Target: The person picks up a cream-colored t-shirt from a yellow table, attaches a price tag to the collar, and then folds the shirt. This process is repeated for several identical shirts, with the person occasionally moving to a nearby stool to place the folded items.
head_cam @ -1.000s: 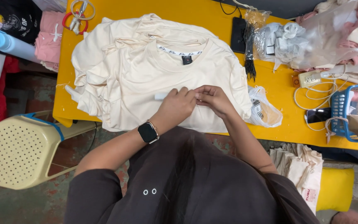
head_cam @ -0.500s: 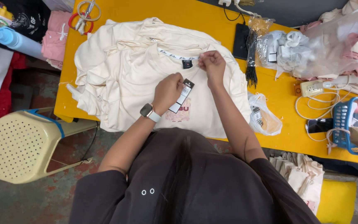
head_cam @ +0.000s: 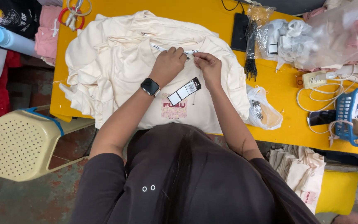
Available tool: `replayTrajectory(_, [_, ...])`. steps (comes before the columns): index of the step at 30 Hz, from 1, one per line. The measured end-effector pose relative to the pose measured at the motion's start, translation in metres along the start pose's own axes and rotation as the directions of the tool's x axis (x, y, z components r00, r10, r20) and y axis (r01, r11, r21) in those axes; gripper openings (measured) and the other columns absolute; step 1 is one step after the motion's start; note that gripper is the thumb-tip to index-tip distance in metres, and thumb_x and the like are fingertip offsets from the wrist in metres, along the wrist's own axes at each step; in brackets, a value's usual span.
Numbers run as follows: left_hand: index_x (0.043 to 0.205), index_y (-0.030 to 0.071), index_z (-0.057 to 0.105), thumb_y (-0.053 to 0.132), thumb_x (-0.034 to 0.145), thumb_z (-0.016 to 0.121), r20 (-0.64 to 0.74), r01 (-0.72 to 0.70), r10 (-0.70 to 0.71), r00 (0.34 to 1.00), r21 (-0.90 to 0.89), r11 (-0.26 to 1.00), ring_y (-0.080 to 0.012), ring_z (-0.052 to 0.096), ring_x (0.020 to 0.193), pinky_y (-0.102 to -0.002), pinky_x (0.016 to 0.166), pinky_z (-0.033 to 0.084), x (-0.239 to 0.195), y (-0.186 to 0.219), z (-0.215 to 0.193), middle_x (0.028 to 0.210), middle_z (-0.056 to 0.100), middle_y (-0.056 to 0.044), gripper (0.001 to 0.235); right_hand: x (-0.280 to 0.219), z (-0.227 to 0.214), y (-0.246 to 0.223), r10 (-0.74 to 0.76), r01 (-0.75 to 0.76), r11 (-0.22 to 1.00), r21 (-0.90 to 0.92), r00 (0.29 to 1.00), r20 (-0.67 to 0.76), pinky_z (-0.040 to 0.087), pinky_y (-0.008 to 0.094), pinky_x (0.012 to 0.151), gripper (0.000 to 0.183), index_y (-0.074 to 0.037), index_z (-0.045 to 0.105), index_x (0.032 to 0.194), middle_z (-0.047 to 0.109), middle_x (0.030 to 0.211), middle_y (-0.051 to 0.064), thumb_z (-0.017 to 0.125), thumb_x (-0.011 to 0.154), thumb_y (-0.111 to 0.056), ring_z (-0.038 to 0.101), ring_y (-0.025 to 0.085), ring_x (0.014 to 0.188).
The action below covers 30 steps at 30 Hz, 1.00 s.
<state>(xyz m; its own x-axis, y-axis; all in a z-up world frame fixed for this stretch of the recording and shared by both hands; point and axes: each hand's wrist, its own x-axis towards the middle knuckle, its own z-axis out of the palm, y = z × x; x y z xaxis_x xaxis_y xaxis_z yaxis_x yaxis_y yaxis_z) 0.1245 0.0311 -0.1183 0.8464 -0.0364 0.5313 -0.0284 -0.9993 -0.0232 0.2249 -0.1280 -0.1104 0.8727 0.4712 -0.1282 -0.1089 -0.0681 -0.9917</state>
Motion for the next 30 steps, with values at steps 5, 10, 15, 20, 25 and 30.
replayTrajectory(5, [0.09, 0.013, 0.069, 0.014, 0.091, 0.071, 0.095, 0.167, -0.149, 0.984, -0.22, 0.961, -0.0206, 0.064, 0.079, -0.033, 0.062, 0.053, 0.008, -0.003, -0.016, 0.082, 0.057, 0.0, 0.003, 0.001, -0.003, 0.005, -0.114, 0.114, 0.992, -0.055, 0.993, 0.007, 0.062, 0.022, 0.075, 0.024, 0.0, 0.071, 0.11, 0.071, 0.088, 0.009, 0.078, 0.087, 0.003, 0.068, 0.009, 0.079])
replayTrajectory(10, [0.091, 0.01, 0.072, 0.008, 0.087, 0.076, 0.247, 0.381, -0.293, 0.924, -0.505, 0.775, -0.0286, 0.067, 0.08, -0.04, 0.068, 0.054, 0.015, -0.012, -0.025, 0.085, 0.066, -0.004, 0.006, -0.008, -0.003, -0.02, -0.221, 0.236, 0.937, -0.258, 0.972, 0.085, 0.057, 0.026, 0.067, 0.026, -0.006, 0.061, 0.106, 0.072, 0.087, 0.008, 0.075, 0.088, 0.005, 0.069, 0.014, 0.08])
replayTrajectory(15, [0.09, 0.013, 0.072, 0.008, 0.087, 0.076, 0.266, 0.386, -0.284, 0.921, -0.538, 0.749, -0.0286, 0.068, 0.082, -0.041, 0.07, 0.055, 0.014, -0.014, -0.026, 0.088, 0.069, -0.002, 0.007, -0.008, 0.004, -0.028, -0.301, 0.349, 0.863, -0.366, 0.936, 0.184, 0.055, 0.029, 0.066, 0.026, -0.007, 0.06, 0.104, 0.074, 0.085, 0.009, 0.077, 0.088, 0.006, 0.068, 0.018, 0.079])
replayTrajectory(20, [0.09, 0.012, 0.071, 0.009, 0.089, 0.075, 0.266, 0.335, -0.227, 0.937, -0.503, 0.797, -0.0275, 0.066, 0.084, -0.039, 0.07, 0.054, 0.012, -0.015, -0.029, 0.089, 0.068, -0.002, 0.005, 0.004, 0.001, -0.022, -0.287, 0.375, 0.882, -0.284, 0.907, 0.306, 0.058, 0.028, 0.074, 0.03, -0.009, 0.067, 0.112, 0.076, 0.091, 0.008, 0.075, 0.088, 0.008, 0.07, 0.016, 0.085])
replayTrajectory(25, [0.091, 0.011, 0.07, 0.01, 0.089, 0.074, 0.268, 0.311, -0.197, 0.943, -0.502, 0.807, -0.0269, 0.064, 0.085, -0.038, 0.069, 0.053, 0.013, -0.013, -0.038, 0.089, 0.067, -0.003, 0.005, 0.004, -0.012, -0.02, -0.266, 0.353, 0.907, -0.231, 0.903, 0.337, 0.063, 0.038, 0.081, 0.046, -0.006, 0.062, 0.127, 0.073, 0.104, 0.017, 0.065, 0.089, 0.018, 0.072, 0.025, 0.092])
replayTrajectory(30, [0.091, 0.012, 0.071, 0.012, 0.09, 0.074, 0.223, 0.247, -0.163, 0.961, -0.433, 0.867, -0.0223, 0.06, 0.091, -0.034, 0.069, 0.053, 0.016, -0.008, -0.049, 0.089, 0.064, 0.0, 0.003, -0.007, -0.004, -0.042, -0.346, 0.44, 0.861, -0.254, 0.874, 0.342, 0.065, 0.044, 0.08, 0.047, 0.002, 0.059, 0.123, 0.06, 0.115, 0.022, 0.078, 0.082, 0.016, 0.071, 0.033, 0.095])
